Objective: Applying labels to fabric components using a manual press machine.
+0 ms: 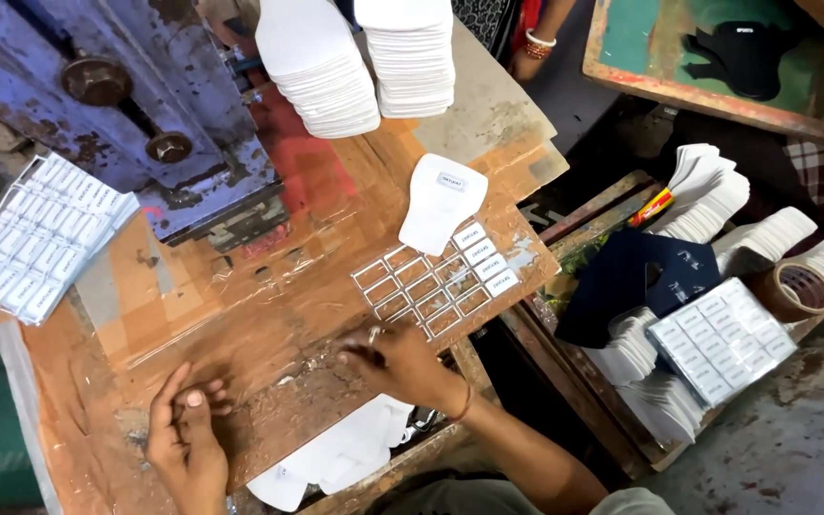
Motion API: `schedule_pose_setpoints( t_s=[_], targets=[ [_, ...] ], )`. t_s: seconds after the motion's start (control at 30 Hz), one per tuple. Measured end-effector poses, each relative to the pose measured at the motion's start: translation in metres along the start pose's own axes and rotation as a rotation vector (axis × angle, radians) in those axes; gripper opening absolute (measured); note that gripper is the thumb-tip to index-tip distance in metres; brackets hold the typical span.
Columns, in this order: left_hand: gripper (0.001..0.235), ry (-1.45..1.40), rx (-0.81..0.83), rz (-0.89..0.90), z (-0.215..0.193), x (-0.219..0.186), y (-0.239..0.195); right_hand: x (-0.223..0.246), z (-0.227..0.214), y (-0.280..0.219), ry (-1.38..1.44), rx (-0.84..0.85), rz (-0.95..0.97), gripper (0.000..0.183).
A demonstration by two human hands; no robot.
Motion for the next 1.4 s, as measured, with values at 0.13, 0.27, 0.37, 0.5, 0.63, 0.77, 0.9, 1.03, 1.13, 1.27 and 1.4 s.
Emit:
schedule_pose_setpoints(
  t_s=[0.13,0.27,0.37,0.5,0.63,0.77,0.9,1.03,1.13,1.27,1.4],
  targets=[
    [0.038,0.025,-0.008,-0.015,0.002,-0.001,0.001,0.010,0.005,-0.004,-0.234,-0.082,-0.096,0.012],
    [0.038,0.053,-0.003,-0.012,0.004,-0.002,0.000,0.003,0.010,-0.013,-0.365,-0.093,-0.167,0.012],
    [0.037,0.071,0.001,-0.020,0.005,-0.002,-0.001,-0.003,0.014,-0.016,-0.396,-0.073,-0.159,0.012],
    [0.035,0.112,-0.001,0.002,0.007,-0.008,-0.001,0.002,0.012,-0.013,-0.389,-0.088,-0.201,0.014],
    [0.034,0.153,-0.003,0.019,0.007,-0.010,-0.002,0.000,0.013,-0.014,-0.394,-0.080,-0.167,0.015],
    [0.032,0.163,0.005,0.023,0.007,-0.012,-0.002,-0.001,0.014,-0.015,-0.406,-0.105,-0.199,0.014],
    [0.031,0.180,0.014,0.036,0.007,-0.012,-0.002,-0.002,0.015,-0.016,-0.427,-0.088,-0.176,0.014],
    [0.029,0.202,0.012,0.060,0.006,-0.011,-0.002,-0.002,0.016,-0.016,-0.421,-0.080,-0.158,0.014],
    [0.027,0.197,0.008,0.083,0.005,-0.013,-0.003,0.006,0.015,-0.012,-0.412,-0.112,-0.185,0.013],
    [0.026,0.184,-0.019,0.093,0.007,-0.025,-0.004,0.005,0.016,-0.013,-0.370,-0.123,-0.188,0.012],
    [0.024,0.148,-0.022,0.136,0.005,-0.025,-0.003,0.005,0.019,-0.014,-0.371,-0.148,-0.181,0.009]
  ],
)
Point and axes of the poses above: each hand's wrist, its own y-axis towards the middle knuckle, its own z-axis out of the palm, x = y × z, the point moved 3 cm from there along y, towards the middle knuckle, and after that the axes turned 11 degrees about -x, right-handed, at the moved point
